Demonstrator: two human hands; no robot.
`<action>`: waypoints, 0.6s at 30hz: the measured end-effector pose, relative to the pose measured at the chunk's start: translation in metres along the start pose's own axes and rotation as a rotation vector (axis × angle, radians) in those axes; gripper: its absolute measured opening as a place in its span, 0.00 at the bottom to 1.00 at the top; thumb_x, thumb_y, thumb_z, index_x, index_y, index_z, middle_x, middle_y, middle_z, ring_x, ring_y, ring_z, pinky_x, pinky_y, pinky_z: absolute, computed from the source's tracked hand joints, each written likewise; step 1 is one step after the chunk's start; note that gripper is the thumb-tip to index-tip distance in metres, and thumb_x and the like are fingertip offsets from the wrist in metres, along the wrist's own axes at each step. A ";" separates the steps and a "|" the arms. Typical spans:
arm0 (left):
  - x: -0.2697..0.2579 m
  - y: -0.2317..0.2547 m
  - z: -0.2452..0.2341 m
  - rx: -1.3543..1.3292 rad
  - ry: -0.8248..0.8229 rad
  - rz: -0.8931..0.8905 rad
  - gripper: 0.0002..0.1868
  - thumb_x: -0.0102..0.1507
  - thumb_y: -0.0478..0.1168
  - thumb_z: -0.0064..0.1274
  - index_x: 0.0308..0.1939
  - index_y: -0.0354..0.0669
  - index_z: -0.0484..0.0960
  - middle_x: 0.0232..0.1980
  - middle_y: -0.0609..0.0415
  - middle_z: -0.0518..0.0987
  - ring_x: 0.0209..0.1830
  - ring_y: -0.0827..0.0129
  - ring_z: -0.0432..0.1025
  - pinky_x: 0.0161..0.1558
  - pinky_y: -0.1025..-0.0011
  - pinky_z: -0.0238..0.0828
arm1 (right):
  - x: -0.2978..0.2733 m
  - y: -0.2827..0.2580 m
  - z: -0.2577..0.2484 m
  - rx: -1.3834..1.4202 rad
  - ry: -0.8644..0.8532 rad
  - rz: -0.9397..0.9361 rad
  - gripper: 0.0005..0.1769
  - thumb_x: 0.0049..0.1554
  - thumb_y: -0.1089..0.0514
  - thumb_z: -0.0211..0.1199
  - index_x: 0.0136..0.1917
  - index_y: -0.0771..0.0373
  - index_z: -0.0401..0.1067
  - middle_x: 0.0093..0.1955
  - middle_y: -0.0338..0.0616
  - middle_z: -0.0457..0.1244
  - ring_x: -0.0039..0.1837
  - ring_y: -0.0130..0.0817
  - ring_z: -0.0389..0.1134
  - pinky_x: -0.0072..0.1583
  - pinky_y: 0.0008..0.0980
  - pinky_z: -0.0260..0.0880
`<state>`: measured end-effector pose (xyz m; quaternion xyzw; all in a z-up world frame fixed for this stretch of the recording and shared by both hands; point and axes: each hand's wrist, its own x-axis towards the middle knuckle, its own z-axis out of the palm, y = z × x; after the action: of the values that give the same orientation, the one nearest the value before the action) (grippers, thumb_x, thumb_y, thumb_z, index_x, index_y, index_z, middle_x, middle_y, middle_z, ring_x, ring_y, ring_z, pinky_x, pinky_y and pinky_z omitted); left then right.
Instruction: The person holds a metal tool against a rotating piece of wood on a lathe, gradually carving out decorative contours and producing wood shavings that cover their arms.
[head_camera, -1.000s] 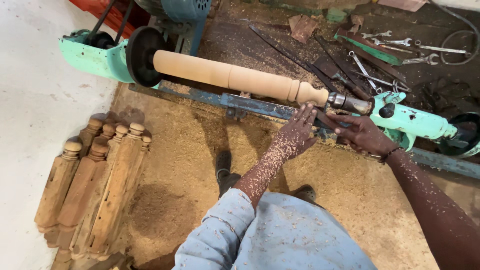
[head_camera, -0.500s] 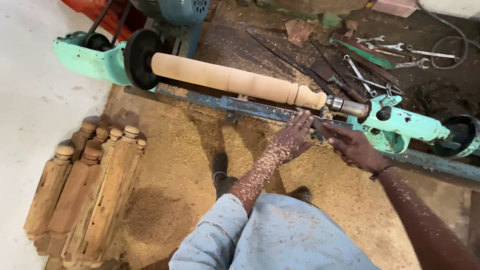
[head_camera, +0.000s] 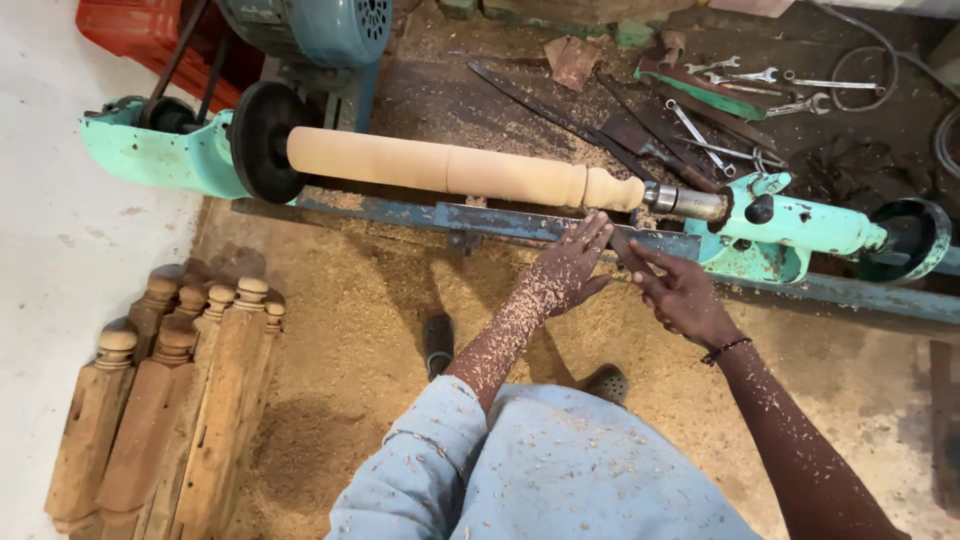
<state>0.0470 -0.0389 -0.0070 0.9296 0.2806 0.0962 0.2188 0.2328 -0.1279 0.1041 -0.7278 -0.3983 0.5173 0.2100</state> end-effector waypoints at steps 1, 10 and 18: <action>0.001 -0.001 -0.003 -0.020 0.001 0.006 0.46 0.68 0.55 0.51 0.78 0.30 0.48 0.83 0.36 0.48 0.84 0.50 0.42 0.81 0.57 0.40 | 0.001 0.000 0.000 0.016 -0.001 0.001 0.31 0.62 0.56 0.59 0.78 0.42 0.64 0.28 0.37 0.59 0.25 0.23 0.53 0.27 0.30 0.54; 0.003 -0.004 -0.009 0.079 -0.069 0.039 0.48 0.67 0.57 0.51 0.77 0.28 0.48 0.82 0.35 0.47 0.84 0.50 0.41 0.81 0.58 0.40 | -0.001 0.005 0.014 0.119 0.044 0.011 0.31 0.62 0.58 0.59 0.78 0.47 0.63 0.28 0.37 0.58 0.24 0.23 0.51 0.26 0.29 0.50; 0.000 -0.016 -0.005 0.018 -0.038 0.066 0.48 0.67 0.58 0.50 0.78 0.29 0.49 0.83 0.36 0.46 0.85 0.50 0.40 0.81 0.58 0.40 | -0.004 0.007 0.034 0.162 0.127 -0.022 0.30 0.62 0.59 0.60 0.78 0.50 0.64 0.28 0.37 0.59 0.24 0.22 0.52 0.27 0.28 0.51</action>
<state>0.0378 -0.0257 -0.0099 0.9419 0.2464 0.0831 0.2124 0.2034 -0.1386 0.0884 -0.7353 -0.3490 0.4985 0.2985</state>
